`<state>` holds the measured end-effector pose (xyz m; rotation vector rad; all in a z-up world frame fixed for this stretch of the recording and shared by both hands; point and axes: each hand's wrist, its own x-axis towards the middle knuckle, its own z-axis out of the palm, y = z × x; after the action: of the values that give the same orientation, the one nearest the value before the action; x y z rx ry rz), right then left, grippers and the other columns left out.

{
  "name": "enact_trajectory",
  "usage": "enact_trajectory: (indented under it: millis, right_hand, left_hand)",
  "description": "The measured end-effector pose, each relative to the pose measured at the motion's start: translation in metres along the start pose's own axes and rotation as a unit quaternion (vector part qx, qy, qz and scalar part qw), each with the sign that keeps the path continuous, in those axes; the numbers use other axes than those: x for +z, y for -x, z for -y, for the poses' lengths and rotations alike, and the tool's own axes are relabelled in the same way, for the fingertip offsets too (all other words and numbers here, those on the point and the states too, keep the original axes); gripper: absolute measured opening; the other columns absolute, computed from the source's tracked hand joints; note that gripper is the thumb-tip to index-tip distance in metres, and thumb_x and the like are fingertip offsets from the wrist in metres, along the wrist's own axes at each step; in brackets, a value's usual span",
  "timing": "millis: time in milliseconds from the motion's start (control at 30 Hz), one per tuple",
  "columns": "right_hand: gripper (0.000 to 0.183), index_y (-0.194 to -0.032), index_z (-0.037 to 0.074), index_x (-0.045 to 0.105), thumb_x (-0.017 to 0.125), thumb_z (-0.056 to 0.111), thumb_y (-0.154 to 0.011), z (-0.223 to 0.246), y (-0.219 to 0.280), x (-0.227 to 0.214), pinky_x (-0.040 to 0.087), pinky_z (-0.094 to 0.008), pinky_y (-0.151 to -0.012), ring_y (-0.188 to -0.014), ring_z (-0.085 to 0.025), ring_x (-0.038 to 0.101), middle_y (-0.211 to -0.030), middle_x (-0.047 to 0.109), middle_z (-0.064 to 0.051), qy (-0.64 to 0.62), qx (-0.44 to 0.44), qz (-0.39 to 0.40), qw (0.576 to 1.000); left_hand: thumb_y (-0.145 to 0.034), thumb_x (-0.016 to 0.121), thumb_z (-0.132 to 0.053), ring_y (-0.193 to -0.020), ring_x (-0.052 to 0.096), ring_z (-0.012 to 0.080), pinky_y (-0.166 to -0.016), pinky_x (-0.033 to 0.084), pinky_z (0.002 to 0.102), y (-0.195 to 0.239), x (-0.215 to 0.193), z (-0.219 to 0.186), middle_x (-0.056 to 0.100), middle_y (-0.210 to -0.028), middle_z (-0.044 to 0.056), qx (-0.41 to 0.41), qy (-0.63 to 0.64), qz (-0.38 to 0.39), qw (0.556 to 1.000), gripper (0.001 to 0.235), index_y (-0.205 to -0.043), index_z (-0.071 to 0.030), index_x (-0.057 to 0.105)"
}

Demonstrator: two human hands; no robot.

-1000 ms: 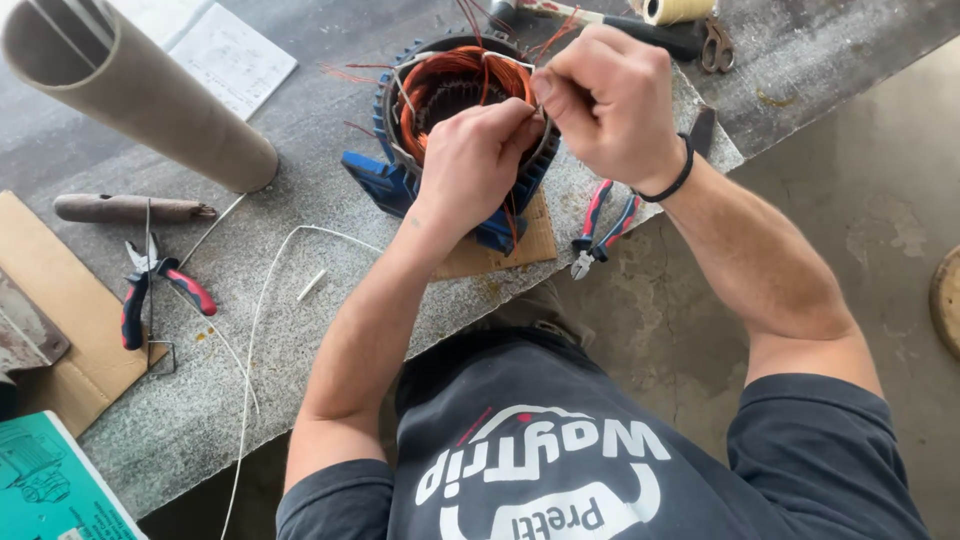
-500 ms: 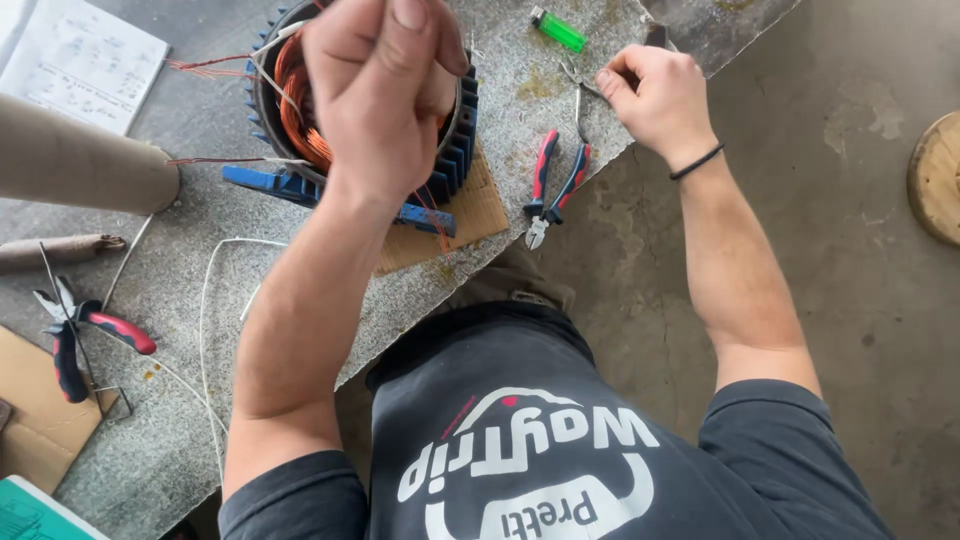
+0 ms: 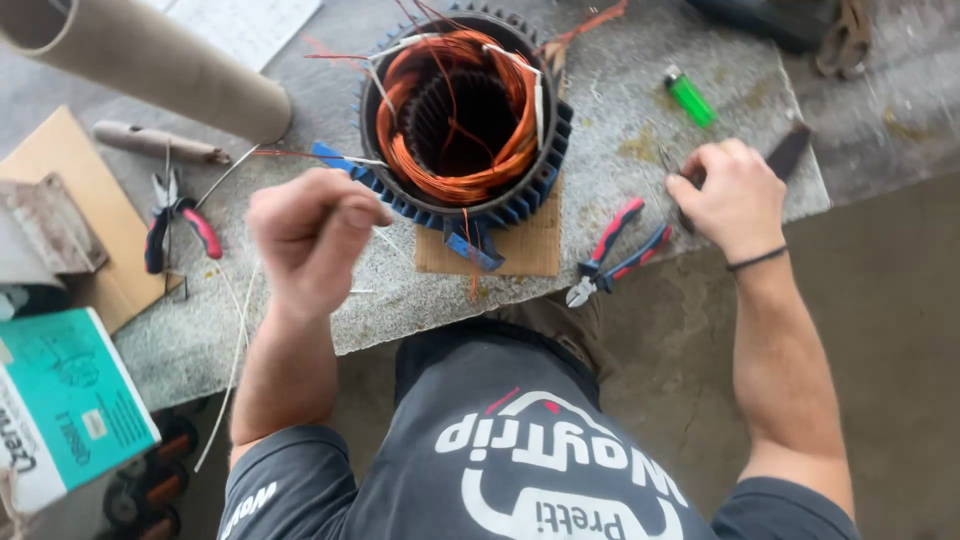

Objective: Wiring and connecting the internal coils of an electric motor stator using pliers and a lighter.

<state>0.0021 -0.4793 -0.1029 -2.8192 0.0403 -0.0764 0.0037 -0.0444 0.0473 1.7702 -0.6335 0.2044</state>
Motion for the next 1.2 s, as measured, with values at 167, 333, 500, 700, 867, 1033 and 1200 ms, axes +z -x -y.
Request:
enact_trajectory:
  millis: [167,333,500,700,867,1033,1200]
  right_hand:
    - [0.026,-0.092,0.01,0.07,0.073,0.036,-0.093,-0.008,-0.019,0.008,0.054,-0.048,-0.078,-0.089,-0.035,0.068,-0.092,0.07,-0.013,-0.007,-0.068,0.003,0.998]
    - [0.026,-0.115,0.006,0.064,0.07,0.028,-0.101,-0.031,-0.027,0.012,0.053,-0.049,-0.077,-0.084,-0.036,0.069,-0.091,0.072,-0.014,-0.109,-0.053,0.006,0.993]
    - [0.043,-0.14,0.002,0.05,0.062,0.009,-0.099,-0.044,-0.036,0.006,0.054,-0.038,-0.073,-0.076,-0.019,0.061,-0.088,0.062,-0.006,-0.492,0.02,0.029,0.87]
    - [0.016,-0.124,0.0,0.054,0.051,0.006,-0.11,-0.04,-0.026,-0.002,0.057,-0.035,-0.073,-0.074,-0.014,0.056,-0.086,0.056,-0.004,-0.687,0.049,0.182,0.702]
    - [0.014,-0.119,0.001,0.052,0.053,0.006,-0.106,0.052,-0.028,-0.058,0.055,-0.034,-0.07,-0.077,-0.015,0.062,-0.086,0.063,-0.006,-0.55,-0.052,0.272,0.788]
    - [0.026,-0.125,0.003,0.058,0.061,0.01,-0.101,0.153,-0.069,-0.12,0.052,-0.034,-0.059,-0.066,-0.021,0.065,-0.079,0.067,-0.008,-0.291,-0.215,0.197,0.911]
    - [0.026,-0.103,0.01,0.063,0.07,0.033,-0.095,0.198,-0.073,-0.133,0.05,-0.04,-0.054,-0.063,-0.027,0.068,-0.075,0.068,-0.008,-0.027,-0.32,0.15,0.935]
  left_hand:
    - [-0.099,0.074,-0.015,-0.072,0.066,0.0148,-0.066,0.052,0.028,-0.032,0.048,-0.021,0.071,-0.088,0.007,-0.072,-0.184,0.028,0.98,0.017,-0.109,-0.002,0.072]
    - [-0.095,0.075,-0.015,-0.073,0.07,0.018,-0.066,0.054,0.031,-0.045,0.073,-0.028,0.073,-0.091,0.007,-0.117,-0.235,0.021,0.965,0.021,-0.113,-0.005,0.074]
    - [-0.099,0.074,-0.012,-0.088,0.075,0.0229,-0.075,0.058,0.033,-0.053,0.071,-0.034,0.075,-0.098,0.007,-0.049,-0.211,0.003,0.976,0.011,-0.109,-0.008,0.076]
    - [-0.098,0.073,-0.01,-0.088,0.075,0.0229,-0.074,0.059,0.033,-0.059,0.077,-0.02,0.074,-0.097,0.007,-0.042,-0.111,-0.079,0.99,0.011,-0.108,-0.007,0.073]
    - [-0.098,0.074,-0.012,-0.086,0.075,0.0235,-0.073,0.059,0.033,-0.07,0.06,-0.006,0.074,-0.095,0.007,-0.01,-0.068,-0.045,0.997,0.013,-0.111,-0.009,0.072]
    - [-0.097,0.076,-0.014,-0.083,0.075,0.0235,-0.07,0.058,0.033,-0.077,0.047,-0.001,0.074,-0.092,0.007,0.009,-0.028,0.014,0.999,0.015,-0.111,-0.011,0.073]
    - [-0.095,0.076,-0.006,-0.087,0.074,0.0232,-0.073,0.059,0.034,-0.075,0.035,0.008,0.073,-0.098,0.006,0.011,0.014,0.036,0.999,0.02,-0.114,-0.009,0.072]
